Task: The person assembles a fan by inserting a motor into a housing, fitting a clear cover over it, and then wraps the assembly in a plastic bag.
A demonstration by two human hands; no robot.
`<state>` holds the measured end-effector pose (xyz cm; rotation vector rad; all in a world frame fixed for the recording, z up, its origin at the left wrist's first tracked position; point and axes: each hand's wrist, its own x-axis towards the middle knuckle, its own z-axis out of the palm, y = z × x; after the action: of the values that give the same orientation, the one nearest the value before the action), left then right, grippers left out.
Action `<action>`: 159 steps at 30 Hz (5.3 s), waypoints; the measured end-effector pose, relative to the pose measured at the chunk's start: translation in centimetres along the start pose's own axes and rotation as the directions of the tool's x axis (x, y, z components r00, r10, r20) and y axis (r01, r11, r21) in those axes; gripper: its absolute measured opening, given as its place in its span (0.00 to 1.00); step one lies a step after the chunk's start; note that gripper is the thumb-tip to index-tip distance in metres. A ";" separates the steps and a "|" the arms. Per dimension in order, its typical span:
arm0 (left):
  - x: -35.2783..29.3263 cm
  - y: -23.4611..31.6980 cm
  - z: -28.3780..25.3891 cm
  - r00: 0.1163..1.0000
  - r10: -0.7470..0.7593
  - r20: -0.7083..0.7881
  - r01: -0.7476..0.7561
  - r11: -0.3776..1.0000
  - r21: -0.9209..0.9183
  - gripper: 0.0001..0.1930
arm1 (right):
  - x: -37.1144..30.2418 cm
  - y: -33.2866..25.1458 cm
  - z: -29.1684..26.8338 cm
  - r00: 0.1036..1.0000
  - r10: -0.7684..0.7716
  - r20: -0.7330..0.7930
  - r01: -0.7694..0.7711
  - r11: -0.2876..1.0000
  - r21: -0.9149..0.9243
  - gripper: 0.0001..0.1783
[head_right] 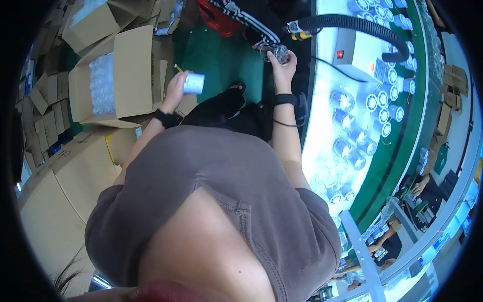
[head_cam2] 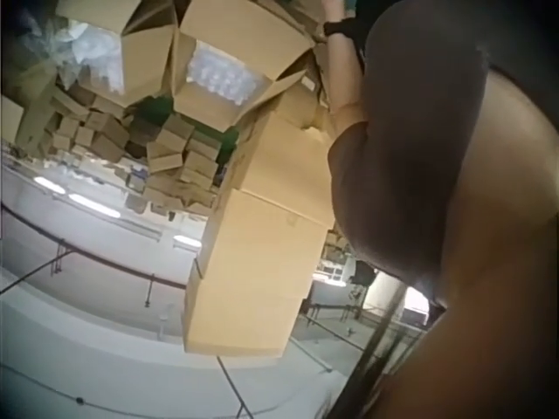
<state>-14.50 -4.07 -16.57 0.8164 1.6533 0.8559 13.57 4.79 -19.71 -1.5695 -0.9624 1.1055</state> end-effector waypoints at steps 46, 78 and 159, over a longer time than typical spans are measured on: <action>-3.4 10.0 12.4 0.542 0.812 0.215 -0.821 0.457 0.343 0.23 | -8.2 -11.6 -7.1 0.953 0.114 0.281 -0.081 0.988 -0.128 0.26; -4.0 11.3 12.4 0.450 0.874 0.185 -0.890 0.423 0.170 0.20 | -9.4 -16.7 -8.1 0.883 0.025 0.469 0.209 0.873 -0.441 0.26; -7.3 17.1 11.7 0.708 0.558 0.434 -0.371 0.816 -0.443 0.15 | -12.2 -21.6 -10.6 0.801 -0.400 0.446 0.581 0.701 -0.414 0.30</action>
<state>0.04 0.06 -0.63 1.1469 0.7601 1.0859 18.70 -4.35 5.14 -1.4102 -1.9369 0.7326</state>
